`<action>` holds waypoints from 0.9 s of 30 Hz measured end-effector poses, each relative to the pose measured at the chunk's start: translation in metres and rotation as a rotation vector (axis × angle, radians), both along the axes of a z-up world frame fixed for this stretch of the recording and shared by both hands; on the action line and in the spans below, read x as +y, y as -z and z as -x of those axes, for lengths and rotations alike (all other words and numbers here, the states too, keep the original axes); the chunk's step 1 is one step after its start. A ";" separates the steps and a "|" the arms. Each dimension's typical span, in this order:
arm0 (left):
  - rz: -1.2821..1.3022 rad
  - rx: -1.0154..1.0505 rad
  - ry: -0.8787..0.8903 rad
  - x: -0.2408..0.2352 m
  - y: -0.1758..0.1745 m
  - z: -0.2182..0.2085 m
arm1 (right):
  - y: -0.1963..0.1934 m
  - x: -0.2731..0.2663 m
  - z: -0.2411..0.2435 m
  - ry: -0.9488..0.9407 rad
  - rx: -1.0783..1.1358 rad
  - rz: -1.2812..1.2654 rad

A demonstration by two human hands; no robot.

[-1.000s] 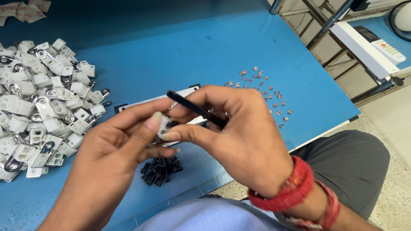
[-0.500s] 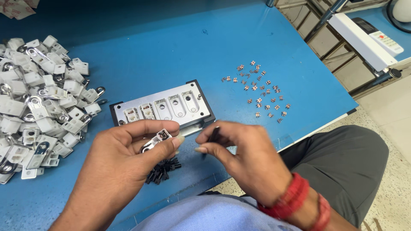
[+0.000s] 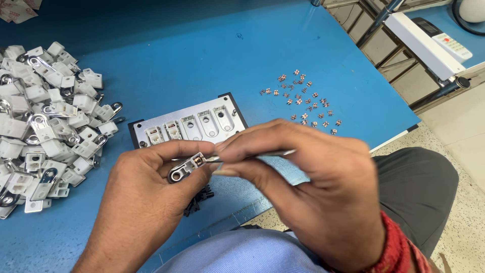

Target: The person uses tweezers to place small metal contacts into white plastic housings and then inserts the assembled units into a metal jig. The person repeats this process for several units, moving them from a pile of parts to the jig.

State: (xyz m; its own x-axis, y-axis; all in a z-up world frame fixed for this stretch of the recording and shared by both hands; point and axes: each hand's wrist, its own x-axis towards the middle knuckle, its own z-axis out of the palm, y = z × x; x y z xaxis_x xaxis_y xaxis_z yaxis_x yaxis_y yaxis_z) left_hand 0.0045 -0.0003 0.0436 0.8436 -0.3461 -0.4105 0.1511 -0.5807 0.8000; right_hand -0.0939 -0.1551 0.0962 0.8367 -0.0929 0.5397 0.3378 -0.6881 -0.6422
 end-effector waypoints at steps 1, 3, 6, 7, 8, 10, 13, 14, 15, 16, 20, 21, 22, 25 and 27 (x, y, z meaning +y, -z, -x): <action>0.043 0.014 0.012 0.001 0.003 0.000 | 0.002 0.001 -0.002 -0.011 0.016 -0.012; 0.183 0.044 0.044 0.003 0.010 0.001 | 0.005 -0.001 -0.002 -0.015 0.029 -0.019; 0.361 0.064 0.147 0.013 0.019 -0.005 | 0.007 -0.004 -0.002 -0.007 0.013 -0.005; 0.403 0.068 0.190 0.015 0.022 -0.007 | 0.007 -0.005 0.000 -0.011 0.004 0.002; 0.465 0.085 0.215 0.017 0.024 -0.009 | 0.007 -0.005 0.000 -0.016 -0.006 0.009; 0.588 0.123 0.269 0.020 0.027 -0.014 | 0.008 -0.006 0.000 -0.009 0.021 -0.019; 0.664 0.093 0.335 0.022 0.030 -0.021 | 0.009 -0.005 -0.002 -0.015 0.026 -0.014; 0.649 0.108 0.349 0.022 0.030 -0.022 | 0.009 -0.004 -0.002 -0.021 0.022 -0.004; 0.634 0.123 0.364 0.022 0.030 -0.022 | 0.009 -0.003 -0.004 -0.024 0.020 -0.012; 0.620 0.136 0.376 0.022 0.029 -0.023 | 0.008 -0.003 -0.006 -0.029 0.016 -0.020; 0.299 0.036 0.380 0.021 0.016 -0.033 | 0.002 -0.002 -0.004 -0.046 0.014 0.004; 0.195 -0.045 0.348 0.020 0.011 -0.042 | 0.000 -0.001 -0.003 -0.017 -0.001 0.006; 0.090 -0.125 0.315 0.018 0.006 -0.050 | -0.002 0.002 0.001 0.012 -0.016 0.008; -0.216 -0.558 0.233 0.004 0.007 -0.061 | -0.005 0.003 0.006 0.086 -0.050 0.037; -0.320 -0.383 0.183 -0.009 0.018 -0.065 | -0.005 0.004 0.007 0.105 -0.056 0.034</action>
State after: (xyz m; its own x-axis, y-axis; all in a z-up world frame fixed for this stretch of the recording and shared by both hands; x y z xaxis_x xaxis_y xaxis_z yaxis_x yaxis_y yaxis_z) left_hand 0.0693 -0.0090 0.0258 0.8913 -0.4099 -0.1938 -0.2444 -0.7943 0.5562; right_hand -0.1006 -0.1514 0.1014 0.7917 -0.1592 0.5898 0.2976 -0.7426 -0.6000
